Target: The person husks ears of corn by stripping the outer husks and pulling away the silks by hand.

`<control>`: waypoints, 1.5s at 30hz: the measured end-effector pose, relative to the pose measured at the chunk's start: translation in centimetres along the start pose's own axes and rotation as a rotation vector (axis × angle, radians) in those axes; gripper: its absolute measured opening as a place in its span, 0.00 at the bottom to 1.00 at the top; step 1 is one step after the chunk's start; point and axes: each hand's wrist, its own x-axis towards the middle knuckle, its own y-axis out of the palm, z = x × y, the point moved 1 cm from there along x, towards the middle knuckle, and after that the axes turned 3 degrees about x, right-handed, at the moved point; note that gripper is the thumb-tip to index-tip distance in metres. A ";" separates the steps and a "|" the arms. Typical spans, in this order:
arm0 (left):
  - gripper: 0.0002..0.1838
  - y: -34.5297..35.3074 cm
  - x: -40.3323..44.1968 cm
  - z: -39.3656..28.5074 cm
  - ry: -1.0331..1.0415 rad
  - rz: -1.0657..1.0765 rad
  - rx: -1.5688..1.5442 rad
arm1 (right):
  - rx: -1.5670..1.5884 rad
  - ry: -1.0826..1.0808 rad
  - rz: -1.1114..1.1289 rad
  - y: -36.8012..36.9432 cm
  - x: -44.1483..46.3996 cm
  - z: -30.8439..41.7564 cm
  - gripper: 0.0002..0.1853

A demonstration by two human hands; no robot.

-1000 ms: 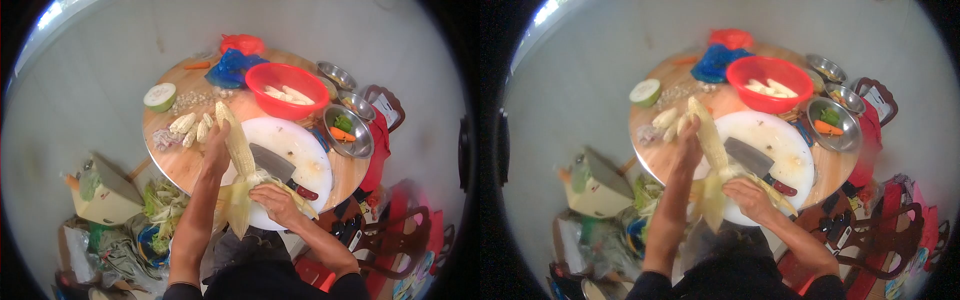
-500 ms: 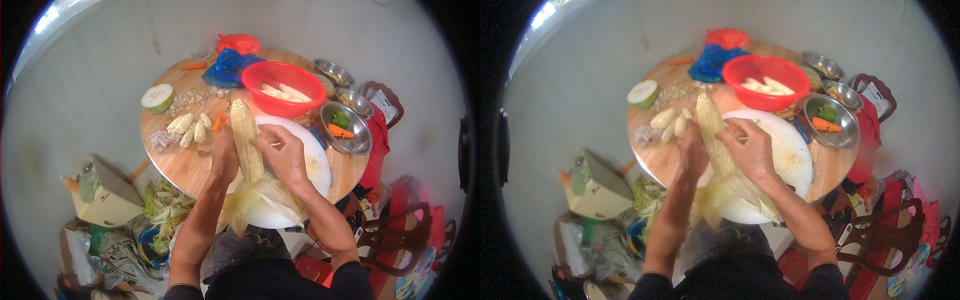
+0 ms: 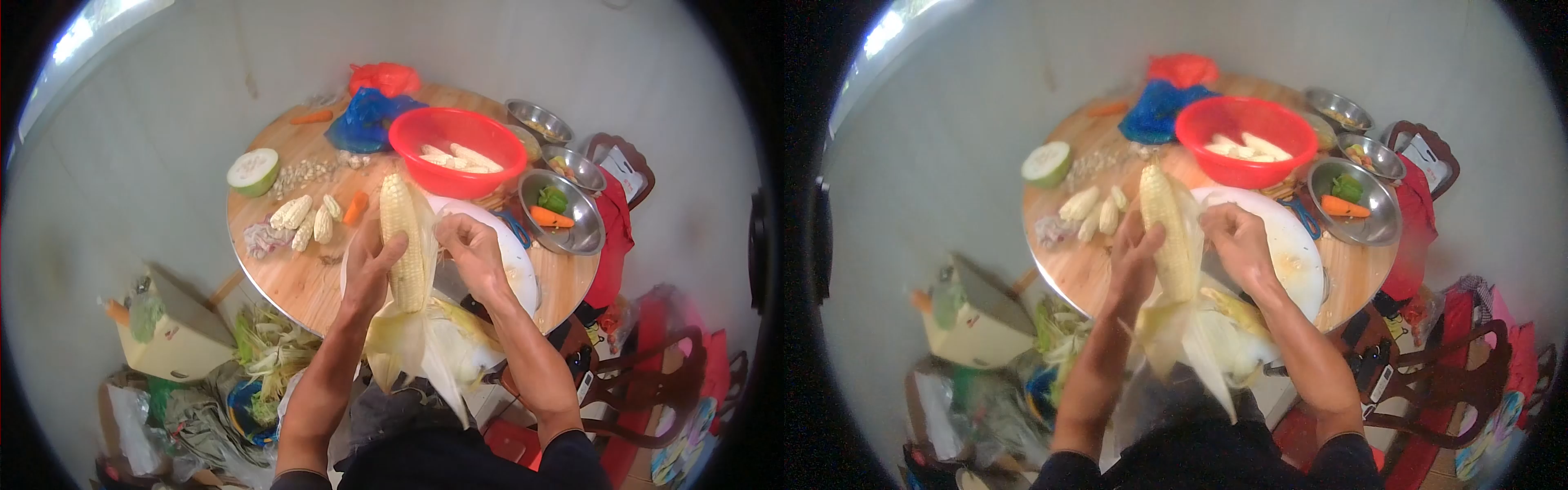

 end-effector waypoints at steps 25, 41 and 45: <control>0.37 0.2 1.0 -0.7 0.123 0.126 0.120 | 0.271 -0.270 -0.124 2.9 1.5 5.4 0.19; 0.27 0.6 0.1 -1.4 0.208 0.035 0.401 | 0.160 -0.304 -0.119 3.5 1.4 5.0 0.14; 0.26 -0.4 0.3 -1.5 0.230 0.047 0.268 | 0.498 -0.176 -0.193 3.0 0.8 3.7 0.14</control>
